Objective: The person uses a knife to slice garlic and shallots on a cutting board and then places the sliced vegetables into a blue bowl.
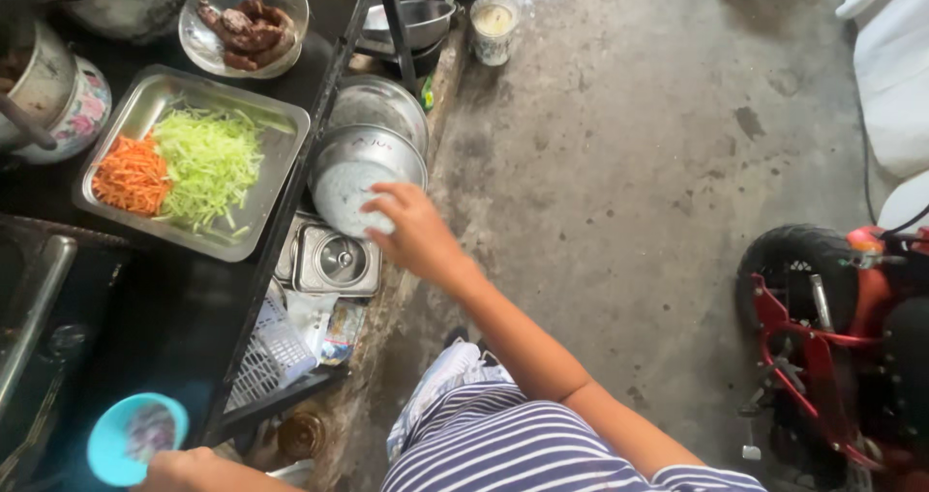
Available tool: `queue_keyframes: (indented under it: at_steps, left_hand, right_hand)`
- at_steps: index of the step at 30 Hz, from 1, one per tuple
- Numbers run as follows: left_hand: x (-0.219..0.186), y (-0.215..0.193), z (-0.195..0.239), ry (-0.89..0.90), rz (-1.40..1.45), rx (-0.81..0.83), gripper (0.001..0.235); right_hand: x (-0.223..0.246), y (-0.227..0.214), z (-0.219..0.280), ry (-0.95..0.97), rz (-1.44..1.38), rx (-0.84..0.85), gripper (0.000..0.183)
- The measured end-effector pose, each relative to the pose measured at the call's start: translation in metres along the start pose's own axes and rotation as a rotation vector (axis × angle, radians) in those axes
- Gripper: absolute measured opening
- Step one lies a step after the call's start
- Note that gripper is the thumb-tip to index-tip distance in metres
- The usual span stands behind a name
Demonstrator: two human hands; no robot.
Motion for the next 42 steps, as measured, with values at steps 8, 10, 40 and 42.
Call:
queue_keyframes:
  at_steps: [8, 10, 40, 42]
  left_hand:
    - [-0.007, 0.044, 0.098, -0.222, 0.737, 0.609, 0.063]
    - [-0.023, 0.050, 0.144, -0.304, 0.828, 0.823, 0.074]
    - [-0.181, 0.315, 0.641, -1.137, 0.763, 1.711, 0.037]
    - [-0.206, 0.330, 0.687, -1.176, 0.712, 1.721, 0.041]
  right_hand:
    - [0.029, 0.062, 0.004, -0.119, -0.092, 0.173, 0.036]
    - [0.031, 0.074, 0.009, -0.096, -0.196, 0.198, 0.044]
    - [-0.314, -0.223, -0.114, 0.497, -0.160, -0.251, 0.022]
    - [-0.346, -0.258, -0.141, 0.525, -0.135, -0.288, 0.020]
Point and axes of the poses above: each hand's wrist, its own z-axis away from the middle knuckle, its own y-axis out of the palm, x = y × z, the point moved 2 cm from there along -z, towards the middle knuckle, and after that the axes turned 8 degrees about y, right-handed, at the moved point
